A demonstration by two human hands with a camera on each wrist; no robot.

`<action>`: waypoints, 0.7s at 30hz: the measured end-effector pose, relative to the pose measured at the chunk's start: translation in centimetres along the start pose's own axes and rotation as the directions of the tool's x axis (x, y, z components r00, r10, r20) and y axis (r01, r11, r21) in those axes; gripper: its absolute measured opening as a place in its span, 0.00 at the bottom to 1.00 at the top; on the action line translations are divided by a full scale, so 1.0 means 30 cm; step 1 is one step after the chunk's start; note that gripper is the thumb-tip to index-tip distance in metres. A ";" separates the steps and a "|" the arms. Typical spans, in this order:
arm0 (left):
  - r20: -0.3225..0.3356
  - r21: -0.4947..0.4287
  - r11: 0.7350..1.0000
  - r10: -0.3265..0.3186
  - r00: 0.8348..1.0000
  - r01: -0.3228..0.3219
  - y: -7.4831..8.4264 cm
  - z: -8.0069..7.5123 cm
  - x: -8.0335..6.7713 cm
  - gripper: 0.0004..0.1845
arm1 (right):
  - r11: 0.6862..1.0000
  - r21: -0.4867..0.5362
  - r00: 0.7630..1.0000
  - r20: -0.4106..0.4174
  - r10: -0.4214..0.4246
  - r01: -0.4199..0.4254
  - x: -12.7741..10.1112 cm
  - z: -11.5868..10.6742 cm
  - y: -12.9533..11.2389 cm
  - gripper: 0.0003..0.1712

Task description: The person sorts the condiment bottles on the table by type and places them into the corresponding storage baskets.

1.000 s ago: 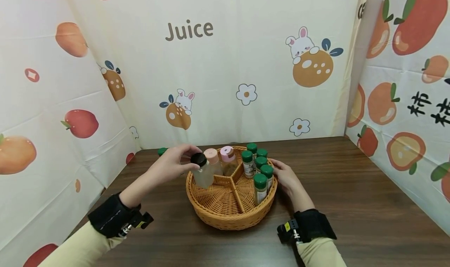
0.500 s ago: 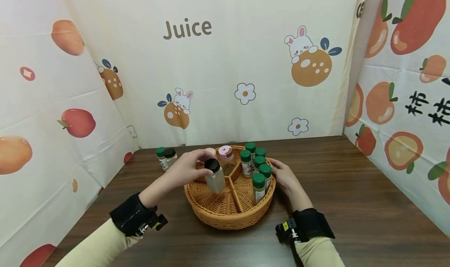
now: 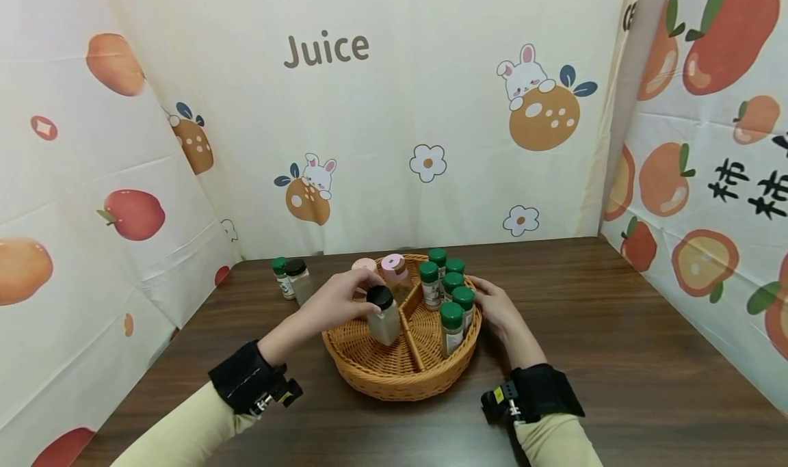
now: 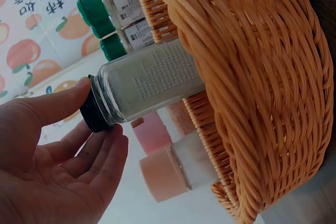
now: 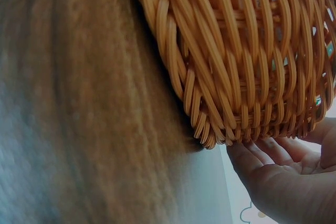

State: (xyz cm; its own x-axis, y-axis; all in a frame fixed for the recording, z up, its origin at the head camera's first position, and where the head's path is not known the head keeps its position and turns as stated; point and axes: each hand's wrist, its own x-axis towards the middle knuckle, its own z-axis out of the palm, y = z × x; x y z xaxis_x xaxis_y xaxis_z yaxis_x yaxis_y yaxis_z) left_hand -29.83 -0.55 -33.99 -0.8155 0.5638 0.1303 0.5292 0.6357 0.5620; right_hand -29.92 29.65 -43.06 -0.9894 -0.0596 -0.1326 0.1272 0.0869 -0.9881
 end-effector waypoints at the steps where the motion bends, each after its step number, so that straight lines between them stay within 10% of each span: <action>1: 0.001 -0.002 1.000 -0.001 1.000 0.001 -0.001 0.003 0.001 0.20 | 1.000 -0.005 1.000 0.001 -0.003 0.003 0.000 0.000 -0.001 0.30; 21: 0.040 0.014 1.000 -0.011 0.999 0.010 -0.032 0.042 0.017 0.21 | 1.000 -0.003 1.000 0.001 0.012 -0.012 0.001 -0.006 -0.001 0.30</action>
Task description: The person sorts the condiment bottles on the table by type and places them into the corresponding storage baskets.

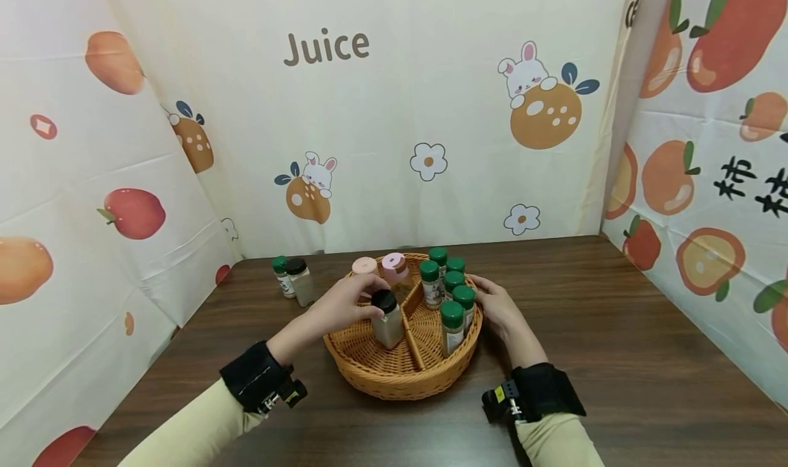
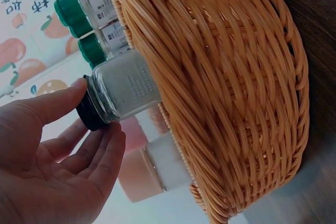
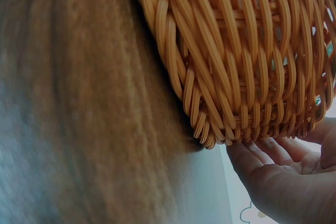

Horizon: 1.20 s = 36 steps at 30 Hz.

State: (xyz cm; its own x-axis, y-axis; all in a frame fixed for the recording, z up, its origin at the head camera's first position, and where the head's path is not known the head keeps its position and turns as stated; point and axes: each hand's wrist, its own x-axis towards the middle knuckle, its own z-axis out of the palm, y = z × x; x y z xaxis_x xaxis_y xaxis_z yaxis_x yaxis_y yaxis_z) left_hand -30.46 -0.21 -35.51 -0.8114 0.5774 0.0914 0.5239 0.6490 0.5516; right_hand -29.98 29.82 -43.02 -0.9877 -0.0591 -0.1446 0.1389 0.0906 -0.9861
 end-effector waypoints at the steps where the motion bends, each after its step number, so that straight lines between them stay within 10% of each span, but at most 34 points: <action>1: 0.000 -0.003 1.000 -0.004 1.000 0.004 -0.002 0.001 0.000 0.21 | 1.000 0.005 1.000 0.000 0.002 -0.002 0.000 0.000 0.000 0.30; 14: -0.072 0.005 1.000 -0.020 0.997 0.020 -0.026 -0.059 -0.030 0.20 | 1.000 -0.003 1.000 0.009 -0.003 0.003 -0.002 -0.002 0.000 0.30; 36: -0.252 0.070 0.980 -0.162 0.954 0.185 -0.231 -0.342 -0.138 0.20 | 0.999 -0.032 1.000 0.002 0.000 0.000 -0.005 0.001 0.010 0.30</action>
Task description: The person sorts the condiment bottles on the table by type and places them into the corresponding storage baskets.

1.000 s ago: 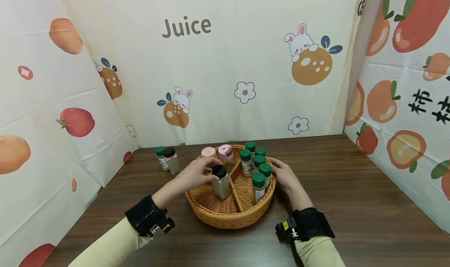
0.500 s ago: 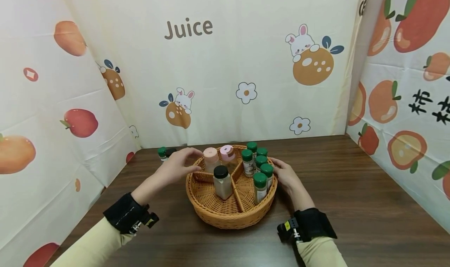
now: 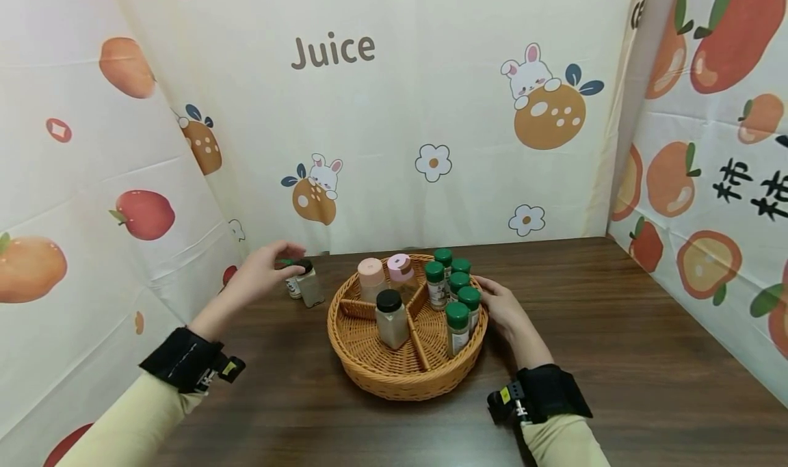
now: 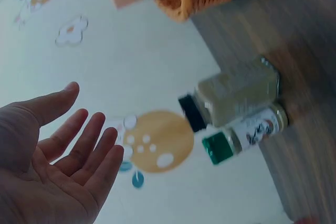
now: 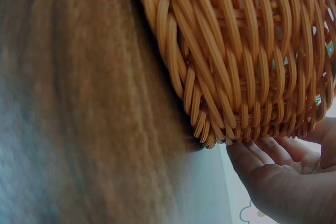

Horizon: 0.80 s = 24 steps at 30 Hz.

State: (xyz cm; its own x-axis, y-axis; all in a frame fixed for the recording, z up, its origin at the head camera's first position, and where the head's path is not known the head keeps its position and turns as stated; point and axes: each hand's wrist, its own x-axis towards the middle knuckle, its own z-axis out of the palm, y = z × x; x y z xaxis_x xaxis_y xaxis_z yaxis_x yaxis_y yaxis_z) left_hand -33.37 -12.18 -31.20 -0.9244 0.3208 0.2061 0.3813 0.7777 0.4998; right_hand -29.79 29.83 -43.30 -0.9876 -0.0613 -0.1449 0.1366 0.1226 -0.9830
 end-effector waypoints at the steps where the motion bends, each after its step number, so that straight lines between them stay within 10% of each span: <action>1: -0.003 0.006 1.000 -0.007 1.000 0.007 -0.013 -0.012 0.002 0.21 | 1.000 0.003 1.000 0.000 -0.001 0.001 0.001 0.000 0.001 0.30; 24: -0.083 -0.020 0.995 -0.095 0.992 0.094 -0.194 -0.102 0.006 0.20 | 1.000 0.011 1.000 -0.002 0.007 -0.007 -0.002 0.002 -0.005 0.30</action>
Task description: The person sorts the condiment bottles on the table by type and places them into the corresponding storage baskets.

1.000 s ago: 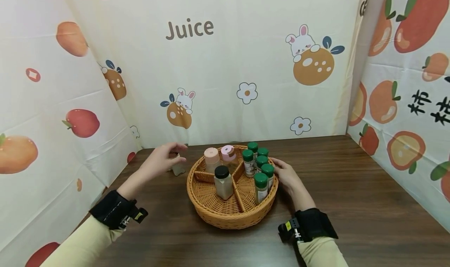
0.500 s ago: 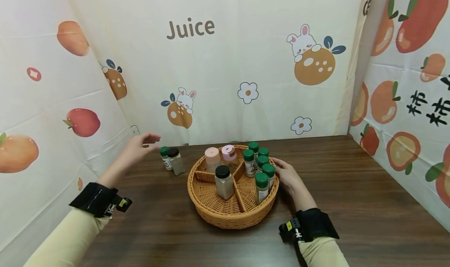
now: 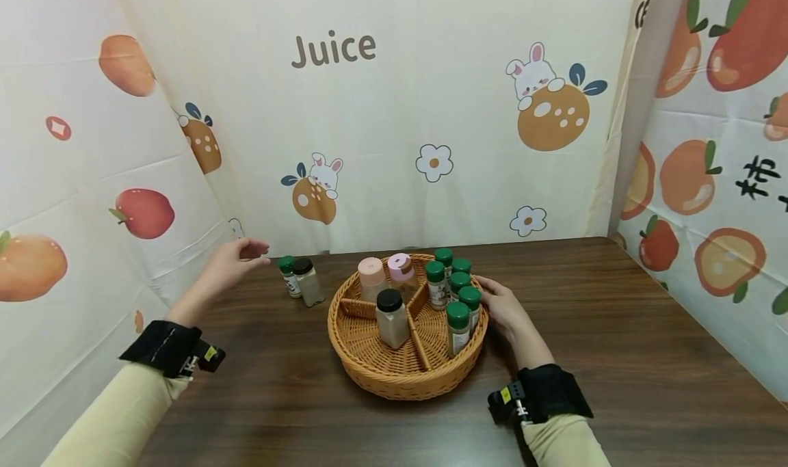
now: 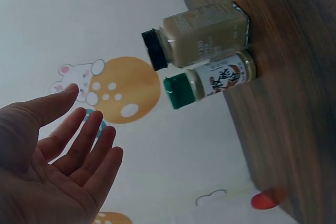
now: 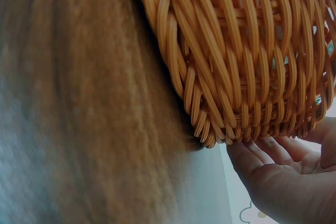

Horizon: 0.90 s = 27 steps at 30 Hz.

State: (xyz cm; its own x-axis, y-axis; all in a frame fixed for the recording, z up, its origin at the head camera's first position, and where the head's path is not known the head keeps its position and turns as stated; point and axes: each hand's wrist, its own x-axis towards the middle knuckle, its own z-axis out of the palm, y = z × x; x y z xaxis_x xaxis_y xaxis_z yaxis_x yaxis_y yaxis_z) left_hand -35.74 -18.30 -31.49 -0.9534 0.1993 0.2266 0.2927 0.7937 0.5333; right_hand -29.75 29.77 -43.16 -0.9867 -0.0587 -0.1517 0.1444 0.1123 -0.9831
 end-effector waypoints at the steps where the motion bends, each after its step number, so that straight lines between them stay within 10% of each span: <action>1: -0.003 -0.006 1.000 -0.003 1.000 0.003 -0.009 0.001 -0.003 0.20 | 1.000 0.003 1.000 0.002 0.002 -0.002 0.002 0.003 -0.001 0.30; 16: -0.008 -0.281 0.953 -0.120 0.993 0.113 -0.126 0.064 0.014 0.22 | 1.000 0.003 0.999 0.038 -0.029 0.029 -0.001 -0.010 0.003 0.31; 21: 0.031 -0.417 0.885 -0.216 0.976 0.208 -0.161 0.092 0.006 0.25 | 1.000 0.001 0.999 0.040 -0.020 0.020 -0.002 -0.008 -0.004 0.31; 27: 0.075 -0.628 0.716 -0.334 0.939 0.305 -0.183 0.140 0.009 0.27 | 1.000 -0.013 0.999 0.037 -0.025 0.025 -0.004 -0.009 -0.001 0.31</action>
State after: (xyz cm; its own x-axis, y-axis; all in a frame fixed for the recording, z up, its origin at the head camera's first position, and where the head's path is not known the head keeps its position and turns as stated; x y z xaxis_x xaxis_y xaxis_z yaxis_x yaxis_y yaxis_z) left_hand -37.91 -20.18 -37.78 -0.9990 -0.0349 -0.0265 -0.0349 0.2685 0.9627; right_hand -29.65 30.04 -43.08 -0.9866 -0.0978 -0.1307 0.1183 0.1235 -0.9853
